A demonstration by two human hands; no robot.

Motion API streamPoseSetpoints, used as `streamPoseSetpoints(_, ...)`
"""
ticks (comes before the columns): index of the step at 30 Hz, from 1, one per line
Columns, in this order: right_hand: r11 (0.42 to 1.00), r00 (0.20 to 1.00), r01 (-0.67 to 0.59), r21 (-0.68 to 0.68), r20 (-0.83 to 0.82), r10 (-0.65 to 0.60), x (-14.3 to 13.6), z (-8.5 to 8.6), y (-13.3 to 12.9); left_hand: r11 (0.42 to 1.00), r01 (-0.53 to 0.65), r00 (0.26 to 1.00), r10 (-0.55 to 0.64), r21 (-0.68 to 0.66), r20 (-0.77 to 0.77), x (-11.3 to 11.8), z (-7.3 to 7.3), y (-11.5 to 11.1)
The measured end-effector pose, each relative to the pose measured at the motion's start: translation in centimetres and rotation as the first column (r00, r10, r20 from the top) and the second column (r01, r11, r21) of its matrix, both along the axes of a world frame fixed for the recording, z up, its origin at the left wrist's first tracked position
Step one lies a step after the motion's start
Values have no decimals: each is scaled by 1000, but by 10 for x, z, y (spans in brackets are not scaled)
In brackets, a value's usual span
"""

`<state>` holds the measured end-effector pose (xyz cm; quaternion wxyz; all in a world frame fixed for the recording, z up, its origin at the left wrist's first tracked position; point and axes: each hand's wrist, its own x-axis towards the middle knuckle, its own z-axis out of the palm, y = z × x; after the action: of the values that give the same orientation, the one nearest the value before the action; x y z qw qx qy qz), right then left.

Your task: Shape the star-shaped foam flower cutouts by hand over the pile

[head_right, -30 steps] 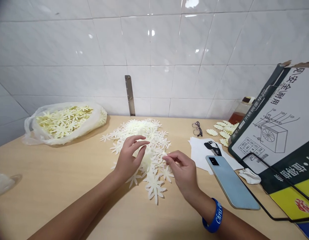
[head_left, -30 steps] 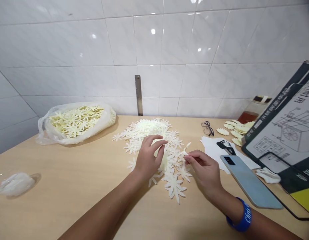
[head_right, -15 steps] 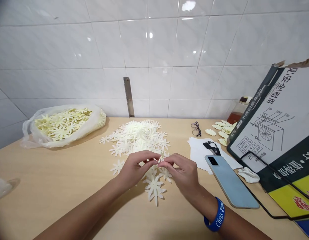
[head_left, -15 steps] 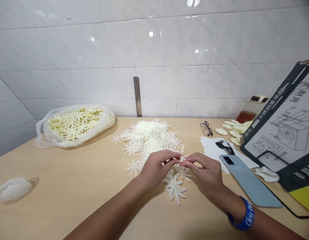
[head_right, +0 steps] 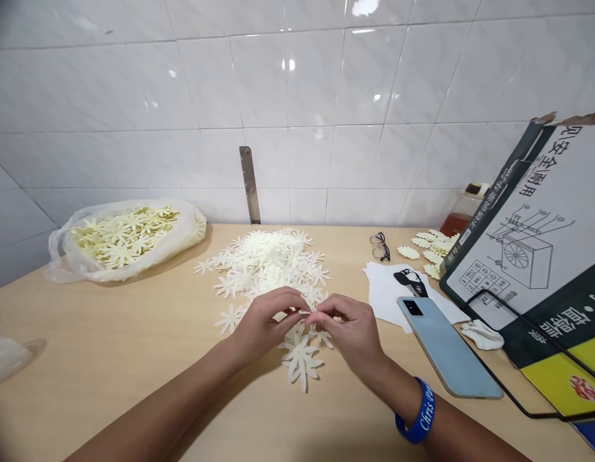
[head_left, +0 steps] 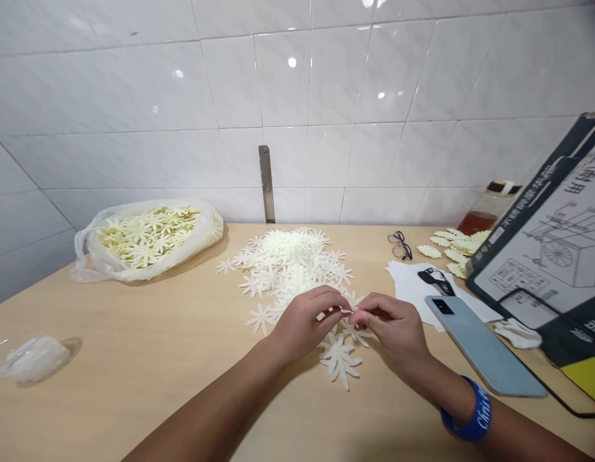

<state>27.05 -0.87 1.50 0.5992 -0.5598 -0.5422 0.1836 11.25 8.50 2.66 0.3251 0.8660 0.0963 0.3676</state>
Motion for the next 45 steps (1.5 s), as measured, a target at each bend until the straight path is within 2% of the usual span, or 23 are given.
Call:
streamPoseSetpoints(4,996,990,-79,-33,-118,75,3,-5,6,994,-70,997,73,-79,34,-1,4,2)
streamPoseSetpoints(8,999,982,-46,-21,-184,41,9,-11,11,955,-159,979,184,-249,82,-3,9,7)
streamPoseSetpoints(13,1000,974,-26,0,-227,25,12,-16,14,897,-130,959,222,-423,174,-2,7,10)
streamPoseSetpoints(17,999,973,32,-10,-227,-34,10,-15,14,868,-132,948,252,-480,195,0,7,8)
streamPoseSetpoints(19,998,970,61,-12,-235,-62,11,-14,14,838,-157,929,305,-522,211,-1,9,8)
streamPoseSetpoints(23,993,959,112,-45,-256,-120,13,-14,15,792,-282,838,478,-542,263,-4,11,16)
streamPoseSetpoints(26,991,946,97,-93,-300,-121,15,-16,17,767,-350,808,538,-539,241,-5,9,19)
streamPoseSetpoints(29,987,914,58,-147,-390,-111,17,-19,20,734,-349,817,542,-582,194,-2,4,18)
streamPoseSetpoints(38,979,815,12,-205,-565,-129,19,-18,24,725,-362,839,527,-586,134,0,0,20)
streamPoseSetpoints(45,978,709,-96,-186,-702,-64,17,-13,24,771,-311,873,463,-555,154,0,-4,17)
